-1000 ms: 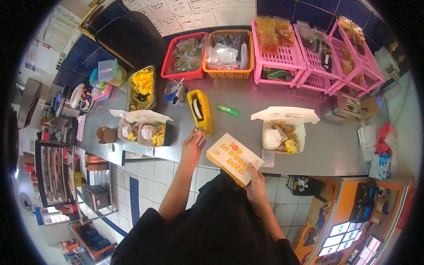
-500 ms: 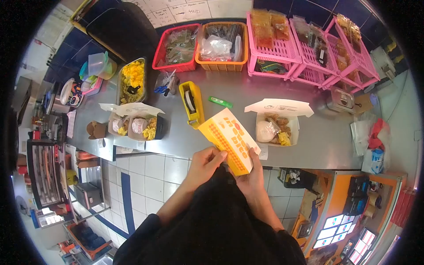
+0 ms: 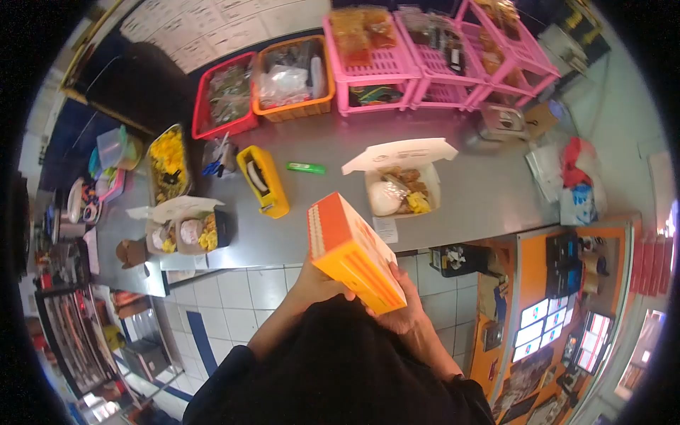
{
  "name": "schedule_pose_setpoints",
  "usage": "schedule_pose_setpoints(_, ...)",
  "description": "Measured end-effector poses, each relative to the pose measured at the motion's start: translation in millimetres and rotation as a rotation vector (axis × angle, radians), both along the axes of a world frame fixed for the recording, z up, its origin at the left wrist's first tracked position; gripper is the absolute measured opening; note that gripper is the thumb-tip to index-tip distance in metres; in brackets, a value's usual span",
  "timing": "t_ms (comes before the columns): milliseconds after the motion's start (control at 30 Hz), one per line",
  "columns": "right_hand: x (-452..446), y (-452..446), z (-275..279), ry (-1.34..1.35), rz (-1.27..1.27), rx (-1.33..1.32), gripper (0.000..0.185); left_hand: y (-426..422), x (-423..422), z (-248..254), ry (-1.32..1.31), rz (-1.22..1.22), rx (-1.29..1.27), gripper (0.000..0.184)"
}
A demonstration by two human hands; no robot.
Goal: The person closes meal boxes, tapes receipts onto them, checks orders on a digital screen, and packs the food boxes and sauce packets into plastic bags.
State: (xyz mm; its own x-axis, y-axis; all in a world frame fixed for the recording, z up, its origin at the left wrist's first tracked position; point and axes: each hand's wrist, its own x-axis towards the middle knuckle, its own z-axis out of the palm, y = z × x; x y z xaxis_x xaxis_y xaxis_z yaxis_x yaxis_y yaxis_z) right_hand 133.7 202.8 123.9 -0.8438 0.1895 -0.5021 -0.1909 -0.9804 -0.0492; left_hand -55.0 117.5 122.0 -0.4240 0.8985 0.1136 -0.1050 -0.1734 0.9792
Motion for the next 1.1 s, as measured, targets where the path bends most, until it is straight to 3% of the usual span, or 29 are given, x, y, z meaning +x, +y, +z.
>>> schedule_pose_setpoints(33,12.3,1.6,1.2,0.094,0.024,-0.002,0.062,9.1,2.0,-0.7,0.045,-0.023,0.086,0.024)
schedule_pose_setpoints(133,41.6,11.5,15.4,-0.018,-0.218,0.137,0.066,36.4,10.8,-30.0,0.485,0.1,-0.247,0.019)
schedule_pose_setpoints(233,81.5,45.1,-7.2,-0.188,-0.493,0.457,0.068,50.2,19.3,-50.3,0.357,0.231,-0.437,0.017)
schedule_pose_setpoints(267,85.5,66.6,-12.9,-0.312,-0.636,0.375,0.065,53.5,18.5,-55.9,0.365,0.22,-0.439,0.017)
schedule_pose_setpoints(300,91.3,84.4,-16.2,-0.473,-0.623,0.589,0.06,56.4,15.7,-61.4,0.396,0.27,-0.477,0.021)
schedule_pose_setpoints(467,127.8,190.8,-105.8,-0.991,-0.676,0.604,0.067,100.8,-14.2,-75.0,0.645,0.586,-0.438,0.037)
schedule_pose_setpoints(533,142.5,220.4,-135.5,-1.074,-0.621,0.612,0.072,120.7,-30.8,-71.3,0.929,0.718,-0.317,0.042)
schedule_pose_setpoints(600,156.6,247.0,-159.3,-1.317,-0.605,0.924,0.079,129.5,-35.6,-60.5,0.882,0.72,-0.361,0.045)
schedule_pose_setpoints(633,149.2,251.8,-149.6,-1.302,-0.588,0.931,0.079,131.1,-34.7,-58.5,0.824,0.697,-0.411,0.048)
schedule_pose_setpoints(700,133.5,252.6,-122.6,-2.143,-0.466,1.267,0.081,129.4,-26.4,-60.6,0.91,0.589,-0.452,0.052)
schedule_pose_setpoints(767,100.8,251.0,-93.3,-1.771,-0.518,1.746,0.076,131.7,-17.6,-61.8,0.987,0.457,-0.511,0.056)
schedule_pose_setpoints(800,81.0,252.8,-80.1,-1.511,-0.496,1.904,0.075,141.0,-13.2,-57.5,1.079,0.653,-0.476,0.055)
schedule_pose_setpoints(833,56.4,260.0,-68.7,-1.212,-0.423,1.956,0.076,150.6,-12.6,-56.9,1.172,0.844,-0.43,0.053)
schedule_pose_setpoints(933,-7.3,286.4,-36.5,-0.625,-0.266,2.241,0.077,167.6,-38.7,-66.6,1.021,0.686,-0.298,0.051)
schedule_pose_setpoints(967,-13.6,290.1,-30.5,-0.626,-0.242,2.234,0.077,165.6,-38.2,-65.0,1.011,0.682,-0.316,0.051)
schedule_pose_setpoints(1033,-25.5,297.3,-20.6,-0.483,0.357,2.017,0.076,163.6,-40.2,-55.2,0.93,0.3,-0.538,0.054)
schedule_pose_setpoints(1067,-22.5,294.8,-25.9,-0.466,0.363,2.021,0.076,159.0,-31.1,-56.7,0.907,0.265,-0.541,0.065)
schedule_pose_setpoints(1100,-12.3,285.5,-38.8,-0.578,0.528,2.118,0.072,153.4,-19.7,-66.1,0.907,0.285,-0.549,0.065)
